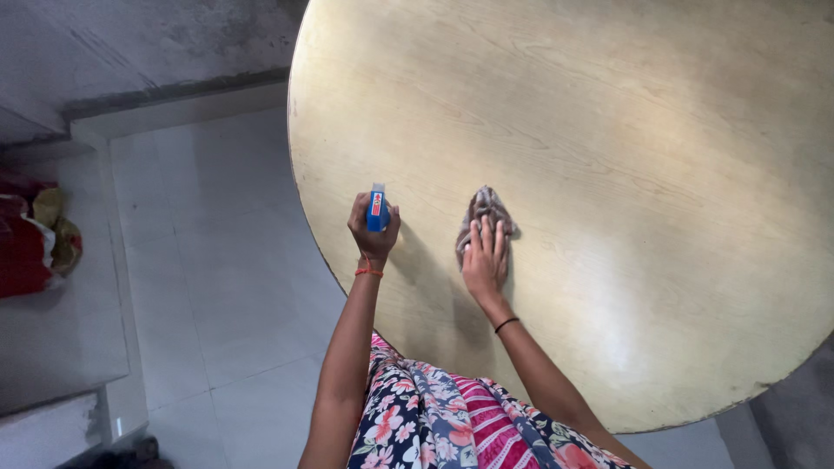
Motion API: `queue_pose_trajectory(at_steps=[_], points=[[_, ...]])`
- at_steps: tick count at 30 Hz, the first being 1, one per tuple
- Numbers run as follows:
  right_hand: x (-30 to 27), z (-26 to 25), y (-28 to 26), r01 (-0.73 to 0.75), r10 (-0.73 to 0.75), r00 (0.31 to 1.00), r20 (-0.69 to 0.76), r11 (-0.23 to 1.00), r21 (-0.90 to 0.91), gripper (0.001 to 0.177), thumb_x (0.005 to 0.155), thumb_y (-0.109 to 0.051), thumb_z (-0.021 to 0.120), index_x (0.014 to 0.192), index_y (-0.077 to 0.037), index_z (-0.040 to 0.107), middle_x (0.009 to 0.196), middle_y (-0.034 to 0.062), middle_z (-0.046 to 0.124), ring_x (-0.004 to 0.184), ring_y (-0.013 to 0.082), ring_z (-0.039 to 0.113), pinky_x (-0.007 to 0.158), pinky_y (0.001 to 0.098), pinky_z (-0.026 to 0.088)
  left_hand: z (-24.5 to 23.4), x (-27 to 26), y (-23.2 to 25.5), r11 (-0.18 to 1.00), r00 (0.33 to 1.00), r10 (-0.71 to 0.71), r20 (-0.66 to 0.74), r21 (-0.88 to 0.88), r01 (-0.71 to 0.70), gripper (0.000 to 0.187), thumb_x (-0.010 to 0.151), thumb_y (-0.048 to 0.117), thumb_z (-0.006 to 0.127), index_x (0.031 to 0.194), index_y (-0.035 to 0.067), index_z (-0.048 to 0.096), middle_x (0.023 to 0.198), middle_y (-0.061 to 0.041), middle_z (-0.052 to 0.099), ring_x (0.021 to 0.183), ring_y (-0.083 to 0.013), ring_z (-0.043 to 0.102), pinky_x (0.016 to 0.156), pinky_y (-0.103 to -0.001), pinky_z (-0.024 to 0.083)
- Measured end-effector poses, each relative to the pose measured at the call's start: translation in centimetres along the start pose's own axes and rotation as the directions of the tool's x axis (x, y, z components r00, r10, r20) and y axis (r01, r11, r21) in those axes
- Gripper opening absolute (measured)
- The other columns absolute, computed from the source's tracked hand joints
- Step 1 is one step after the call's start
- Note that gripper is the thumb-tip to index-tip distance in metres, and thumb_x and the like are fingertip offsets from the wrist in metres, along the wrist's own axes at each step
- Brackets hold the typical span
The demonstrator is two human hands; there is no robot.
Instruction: The person wipes a large round wooden table surface using a cloth in their right hand while holding a blue cleaning product bottle in their left hand. They move around the table, applying the cloth in circular and sweeping motions to clean the surface.
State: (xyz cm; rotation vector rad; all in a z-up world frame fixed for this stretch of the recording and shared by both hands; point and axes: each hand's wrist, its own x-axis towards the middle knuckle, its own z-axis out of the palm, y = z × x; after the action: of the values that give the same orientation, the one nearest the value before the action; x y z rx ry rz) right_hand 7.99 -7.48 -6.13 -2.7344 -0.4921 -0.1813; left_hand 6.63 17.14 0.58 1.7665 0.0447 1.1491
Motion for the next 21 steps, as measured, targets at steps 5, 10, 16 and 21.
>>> queue_pose_trajectory(at_steps=[5, 10, 16, 21], points=[[1.7, 1.6, -5.7, 0.208, -0.210, 0.973, 0.094, 0.978, 0.027, 0.054, 0.098, -0.018, 0.051, 0.151, -0.010, 0.049, 0.165, 0.0090, 0.034, 0.155, 0.0348, 0.022, 0.125, 0.0518, 0.019, 0.1, 1.2, -1.3, 0.998, 0.999, -0.010, 0.049, -0.069, 0.013, 0.038, 0.082, 0.005, 0.077, 0.116, 0.002, 0.060, 0.092, -0.014, 0.065, 0.079, -0.0283, 0.067, 0.072, -0.037, 0.056], [12.3, 3.8, -6.6, 0.396, -0.400, 0.906, 0.137, 0.916, 0.060, 0.051, 0.099, -0.016, 0.052, 0.150, -0.017, 0.053, 0.162, 0.0044, 0.040, 0.153, 0.0289, 0.029, 0.126, 0.0482, 0.021, 0.5, 2.3, -2.9, 0.996, 0.995, -0.013, 0.098, -0.082, 0.021, 0.041, 0.081, 0.010, 0.077, 0.118, 0.002, 0.063, 0.098, -0.017, 0.066, 0.081, -0.0316, 0.068, 0.072, -0.038, 0.057], [21.7, 3.9, -3.8, 0.330, -0.333, 0.941, 0.059, 0.943, 0.052, 0.050, 0.101, -0.015, 0.052, 0.151, -0.014, 0.052, 0.164, 0.0067, 0.040, 0.154, 0.0303, 0.029, 0.125, 0.0480, 0.022, 0.8, 3.5, -3.9, 0.999, 0.992, -0.008, 0.128, -0.042, 0.014, 0.042, 0.081, 0.015, 0.080, 0.117, 0.002, 0.065, 0.101, -0.019, 0.068, 0.082, -0.0331, 0.072, 0.071, -0.038, 0.060], [19.0, 4.1, -4.0, 0.138, -0.137, 0.986, -0.097, 0.990, 0.001, 0.051, 0.101, -0.017, 0.053, 0.151, -0.009, 0.051, 0.164, 0.0096, 0.039, 0.152, 0.0348, 0.029, 0.123, 0.0478, 0.025, 0.6, 4.0, -3.8, 0.997, 0.985, -0.039, 0.168, -0.067, 0.050, 0.037, 0.081, 0.016, 0.079, 0.112, 0.002, 0.066, 0.097, -0.017, 0.069, 0.077, -0.0315, 0.072, 0.067, -0.037, 0.060]])
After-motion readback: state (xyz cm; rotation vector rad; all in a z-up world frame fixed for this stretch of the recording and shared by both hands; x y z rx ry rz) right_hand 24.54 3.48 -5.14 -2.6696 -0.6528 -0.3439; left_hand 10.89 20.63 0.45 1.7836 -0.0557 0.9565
